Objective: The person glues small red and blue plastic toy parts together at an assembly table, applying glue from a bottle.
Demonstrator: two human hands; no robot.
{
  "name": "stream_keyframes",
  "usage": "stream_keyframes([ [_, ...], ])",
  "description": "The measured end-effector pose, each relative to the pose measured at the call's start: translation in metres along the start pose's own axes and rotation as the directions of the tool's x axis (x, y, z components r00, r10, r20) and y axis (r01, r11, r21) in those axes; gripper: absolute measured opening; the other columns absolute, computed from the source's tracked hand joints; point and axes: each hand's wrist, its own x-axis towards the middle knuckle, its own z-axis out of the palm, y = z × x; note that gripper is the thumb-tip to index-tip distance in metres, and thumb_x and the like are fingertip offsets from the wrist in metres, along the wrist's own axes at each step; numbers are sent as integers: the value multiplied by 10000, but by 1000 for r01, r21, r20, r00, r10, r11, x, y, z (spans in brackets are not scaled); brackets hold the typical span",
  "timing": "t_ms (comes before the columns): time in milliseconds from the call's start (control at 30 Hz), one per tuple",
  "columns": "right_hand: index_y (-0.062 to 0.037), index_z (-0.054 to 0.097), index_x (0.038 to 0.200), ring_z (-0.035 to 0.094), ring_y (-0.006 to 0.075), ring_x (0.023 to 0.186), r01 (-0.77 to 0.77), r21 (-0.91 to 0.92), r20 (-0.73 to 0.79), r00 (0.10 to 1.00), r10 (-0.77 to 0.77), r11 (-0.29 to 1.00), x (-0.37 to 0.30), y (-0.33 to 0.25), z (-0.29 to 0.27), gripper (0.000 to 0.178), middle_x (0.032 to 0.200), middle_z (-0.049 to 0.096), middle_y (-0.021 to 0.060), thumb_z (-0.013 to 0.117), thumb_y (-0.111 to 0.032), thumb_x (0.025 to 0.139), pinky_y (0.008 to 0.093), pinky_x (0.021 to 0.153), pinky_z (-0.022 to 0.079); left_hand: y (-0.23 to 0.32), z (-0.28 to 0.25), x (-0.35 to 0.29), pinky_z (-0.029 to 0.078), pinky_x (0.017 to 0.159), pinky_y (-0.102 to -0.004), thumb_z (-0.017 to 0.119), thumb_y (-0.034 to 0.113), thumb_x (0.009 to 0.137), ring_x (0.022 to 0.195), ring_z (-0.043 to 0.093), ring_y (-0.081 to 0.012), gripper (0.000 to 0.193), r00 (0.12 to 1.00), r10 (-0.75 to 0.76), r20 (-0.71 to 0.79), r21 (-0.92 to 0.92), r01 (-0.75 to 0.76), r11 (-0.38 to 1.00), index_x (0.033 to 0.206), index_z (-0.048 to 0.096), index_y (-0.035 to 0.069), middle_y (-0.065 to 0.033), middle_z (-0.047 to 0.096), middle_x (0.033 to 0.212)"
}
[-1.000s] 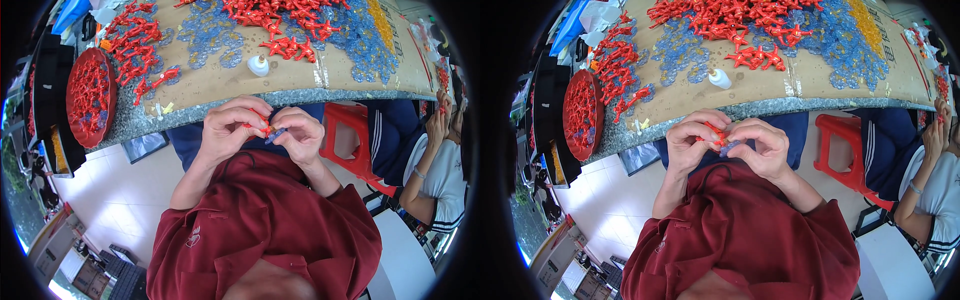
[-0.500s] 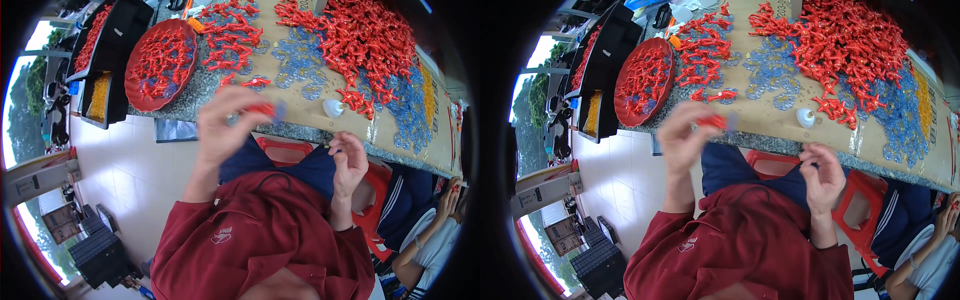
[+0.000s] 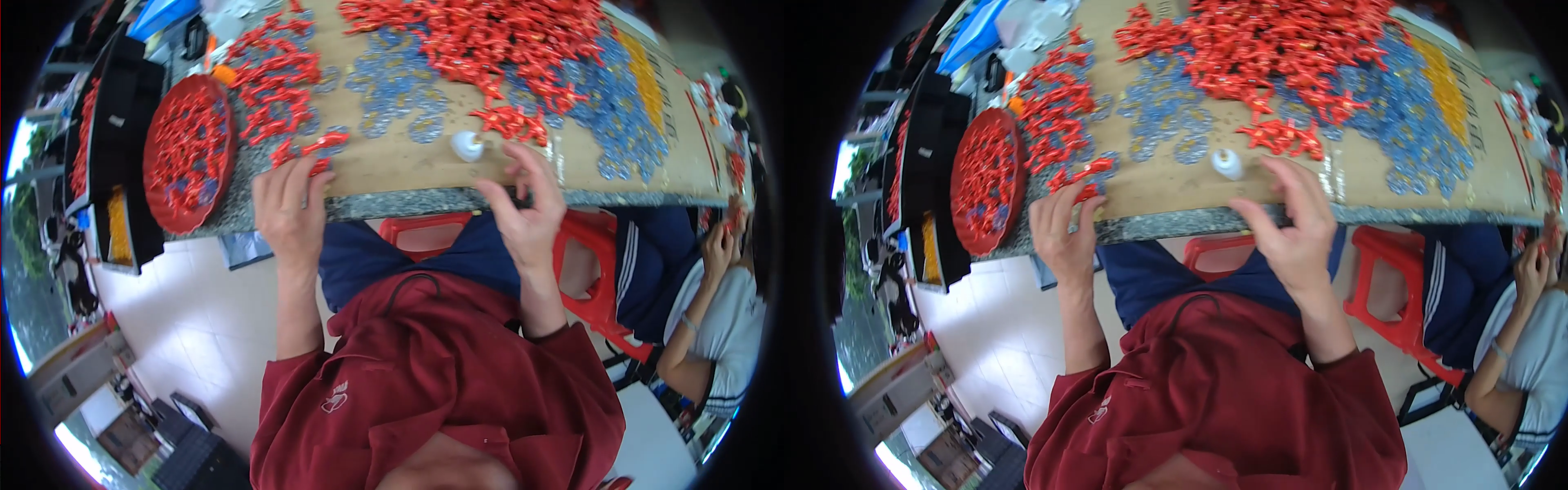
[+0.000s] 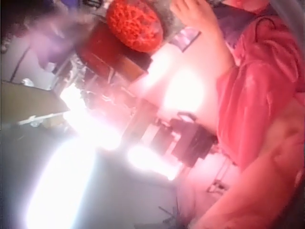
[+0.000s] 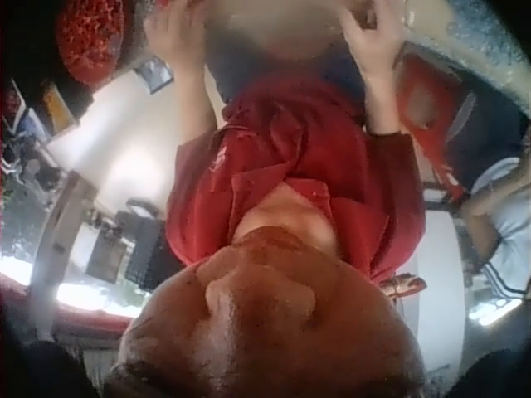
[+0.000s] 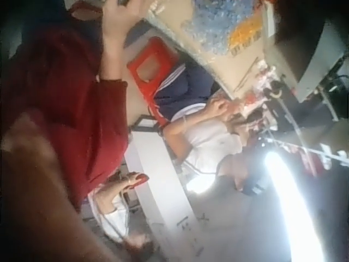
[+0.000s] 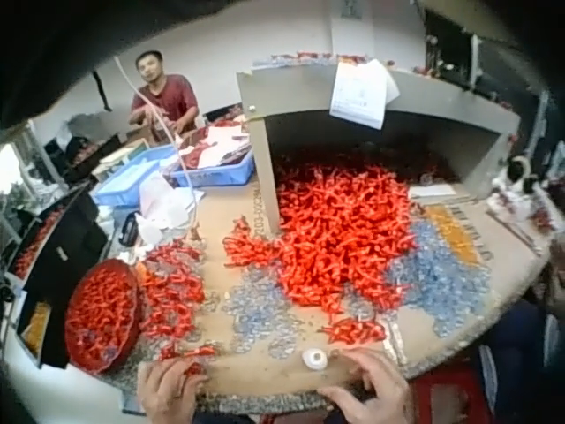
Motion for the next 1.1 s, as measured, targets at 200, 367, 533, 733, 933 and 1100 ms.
stream_keyframes([
  [200, -13, 584, 975, 551, 228, 758, 269, -115, 1, 963, -270, 956, 12, 14, 25, 364, 886, 610, 102, 722, -49, 640, 291, 639, 436, 27, 2, 3, 420, 727, -328, 714, 20, 635, 791, 529, -231, 267, 981, 98, -168, 1, -99, 995, 892, 652, 62, -61, 611, 836],
  [367, -3, 564, 950, 581, 235, 812, 200, -42, -107, 973, -203, 979, 9, 7, -4, 290, 902, 604, 120, 661, -23, 678, 316, 699, 464, 78, 50, 33, 407, 770, -345, 663, 30, 697, 852, 520, -242, 255, 984, 171, 45, -291, -151, 945, 949, 635, 55, -72, 603, 890],
  [533, 14, 477, 1050, 608, 166, 817, 89, 167, -161, 985, -62, 982, -3, 30, -19, 339, 980, 613, 121, 629, -37, 751, 251, 687, 479, 115, 82, 53, 408, 768, -358, 661, 66, 693, 862, 506, -253, 342, 918, 314, 244, -388, -205, 899, 1031, 610, 56, -80, 593, 927],
  [733, 12, 467, 1077, 606, 146, 778, -82, 272, -135, 983, 122, 959, -8, 27, -24, 342, 897, 643, 89, 622, -86, 788, 244, 679, 467, 103, 97, 49, 401, 753, -350, 622, 32, 691, 878, 505, -257, 329, 930, 347, 125, -397, -273, 876, 1019, 600, 17, -101, 573, 915],
  [933, -10, 526, 1075, 604, 185, 806, -7, 317, -169, 984, 64, 948, -8, 21, -9, 335, 945, 606, 122, 644, -89, 772, 275, 704, 472, 106, 47, 20, 417, 648, -181, 456, 85, 906, 721, 499, -55, 300, 696, 51, 717, -694, 703, 159, 1187, 497, -15, -26, 573, 864],
  [1100, -6, 535, 1069, 606, 228, 800, 106, 204, -84, 992, -91, 973, -10, 4, 3, 351, 935, 597, 130, 660, -77, 749, 290, 694, 477, 97, 36, -7, 422, 648, -183, 470, 97, 903, 715, 499, -54, 303, 617, 58, 785, -611, 787, -85, 1179, 494, -25, -30, 579, 909],
])
